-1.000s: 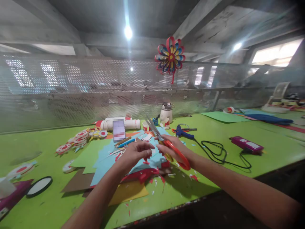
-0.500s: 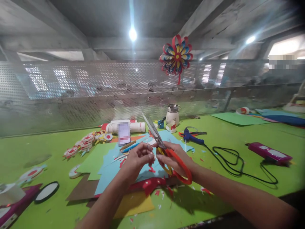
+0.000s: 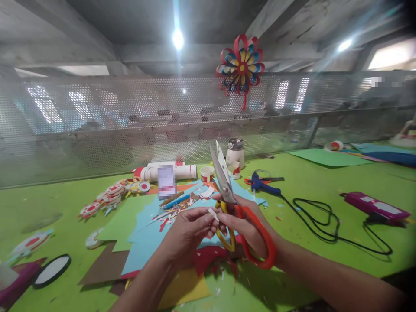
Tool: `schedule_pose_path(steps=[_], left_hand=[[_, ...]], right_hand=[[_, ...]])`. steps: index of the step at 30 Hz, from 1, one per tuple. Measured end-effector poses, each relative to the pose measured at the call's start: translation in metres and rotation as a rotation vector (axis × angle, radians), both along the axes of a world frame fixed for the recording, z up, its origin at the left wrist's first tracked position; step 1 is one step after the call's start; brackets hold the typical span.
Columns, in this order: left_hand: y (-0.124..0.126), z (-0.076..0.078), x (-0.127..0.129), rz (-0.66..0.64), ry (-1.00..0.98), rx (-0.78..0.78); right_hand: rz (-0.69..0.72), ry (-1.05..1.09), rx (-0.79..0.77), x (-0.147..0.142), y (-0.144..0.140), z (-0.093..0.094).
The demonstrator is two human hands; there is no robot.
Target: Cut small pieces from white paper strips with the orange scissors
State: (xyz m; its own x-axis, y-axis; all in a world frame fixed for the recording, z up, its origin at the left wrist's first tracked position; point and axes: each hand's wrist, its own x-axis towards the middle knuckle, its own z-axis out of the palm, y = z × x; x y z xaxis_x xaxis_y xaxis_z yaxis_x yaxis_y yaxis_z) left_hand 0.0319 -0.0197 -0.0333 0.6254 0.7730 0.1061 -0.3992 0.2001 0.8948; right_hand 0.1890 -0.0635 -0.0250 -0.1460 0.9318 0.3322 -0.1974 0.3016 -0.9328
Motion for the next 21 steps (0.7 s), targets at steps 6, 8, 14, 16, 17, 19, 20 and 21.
schedule_pose_path(steps=[6, 8, 14, 16, 17, 19, 20, 21], left_hand=[[0.0001, -0.0001, 0.0013, 0.031, 0.048, -0.003], [0.0001, -0.0001, 0.0023, 0.051, 0.058, 0.007], [0.0006, -0.003, 0.0034, 0.1, 0.053, -0.044], [0.0004, -0.004, 0.0032, 0.073, 0.027, -0.046], [0.0003, -0.0042, 0.003, 0.057, 0.017, -0.041], [0.0005, -0.0043, 0.0027, 0.031, 0.002, -0.027], [0.0008, -0.0042, 0.0026, 0.025, -0.002, -0.022], [0.0013, -0.0042, 0.0025, 0.027, 0.0, -0.019]], right_hand=[[0.001, 0.027, -0.057, 0.0004, 0.0001, -0.0055], [-0.025, 0.006, -0.056, 0.0009, 0.0, -0.0049], [-0.075, -0.011, -0.081, 0.0006, -0.0008, -0.0015], [-0.044, 0.045, -0.118, 0.0, -0.0019, -0.0006], [-0.032, 0.065, -0.13, -0.0002, -0.0024, -0.0002], [-0.02, 0.078, -0.132, -0.0003, -0.0031, 0.0004], [-0.021, 0.075, -0.126, -0.0001, -0.0032, 0.0004], [-0.024, 0.07, -0.119, 0.0001, -0.003, 0.0002]])
